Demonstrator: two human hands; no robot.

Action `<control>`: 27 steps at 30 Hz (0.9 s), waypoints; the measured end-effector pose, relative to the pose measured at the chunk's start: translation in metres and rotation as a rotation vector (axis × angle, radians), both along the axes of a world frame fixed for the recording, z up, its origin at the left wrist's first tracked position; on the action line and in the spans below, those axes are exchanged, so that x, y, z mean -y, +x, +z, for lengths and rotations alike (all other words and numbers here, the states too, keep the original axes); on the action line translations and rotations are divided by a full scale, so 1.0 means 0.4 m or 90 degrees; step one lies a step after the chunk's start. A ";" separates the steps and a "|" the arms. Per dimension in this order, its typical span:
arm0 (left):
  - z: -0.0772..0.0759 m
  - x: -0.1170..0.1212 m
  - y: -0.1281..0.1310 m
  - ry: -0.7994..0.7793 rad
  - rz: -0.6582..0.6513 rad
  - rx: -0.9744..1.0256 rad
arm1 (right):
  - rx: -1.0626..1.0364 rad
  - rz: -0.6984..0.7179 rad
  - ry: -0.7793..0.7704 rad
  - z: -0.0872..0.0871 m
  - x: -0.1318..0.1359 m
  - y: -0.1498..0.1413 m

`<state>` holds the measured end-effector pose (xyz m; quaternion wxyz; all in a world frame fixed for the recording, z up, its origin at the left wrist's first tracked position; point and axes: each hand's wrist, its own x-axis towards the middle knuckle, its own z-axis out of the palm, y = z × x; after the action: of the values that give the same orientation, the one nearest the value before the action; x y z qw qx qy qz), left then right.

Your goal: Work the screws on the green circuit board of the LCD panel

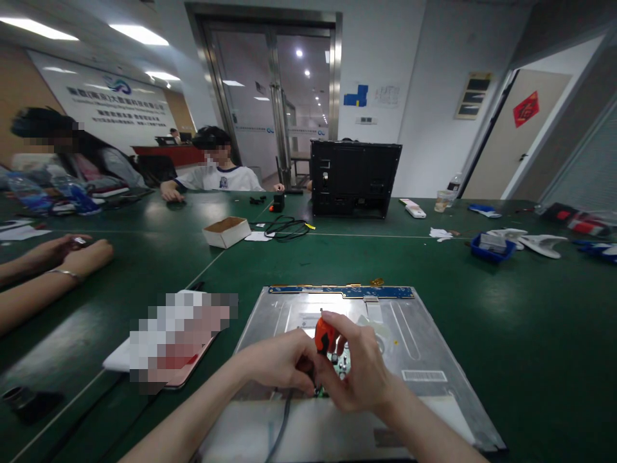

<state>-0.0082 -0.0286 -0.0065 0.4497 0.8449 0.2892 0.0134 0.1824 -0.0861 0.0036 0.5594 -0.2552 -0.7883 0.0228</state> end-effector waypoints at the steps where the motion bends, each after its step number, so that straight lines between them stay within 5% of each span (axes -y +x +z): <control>1: 0.000 0.000 -0.001 0.001 -0.001 0.003 | -0.001 0.003 0.003 0.000 0.000 0.001; 27: -0.028 -0.002 -0.010 0.017 -0.025 0.053 | -0.020 0.021 0.042 0.003 -0.008 -0.006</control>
<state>-0.0123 -0.0278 -0.0176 0.4500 0.8551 0.2537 0.0436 0.1800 -0.0830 0.0048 0.5792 -0.2229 -0.7841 0.0102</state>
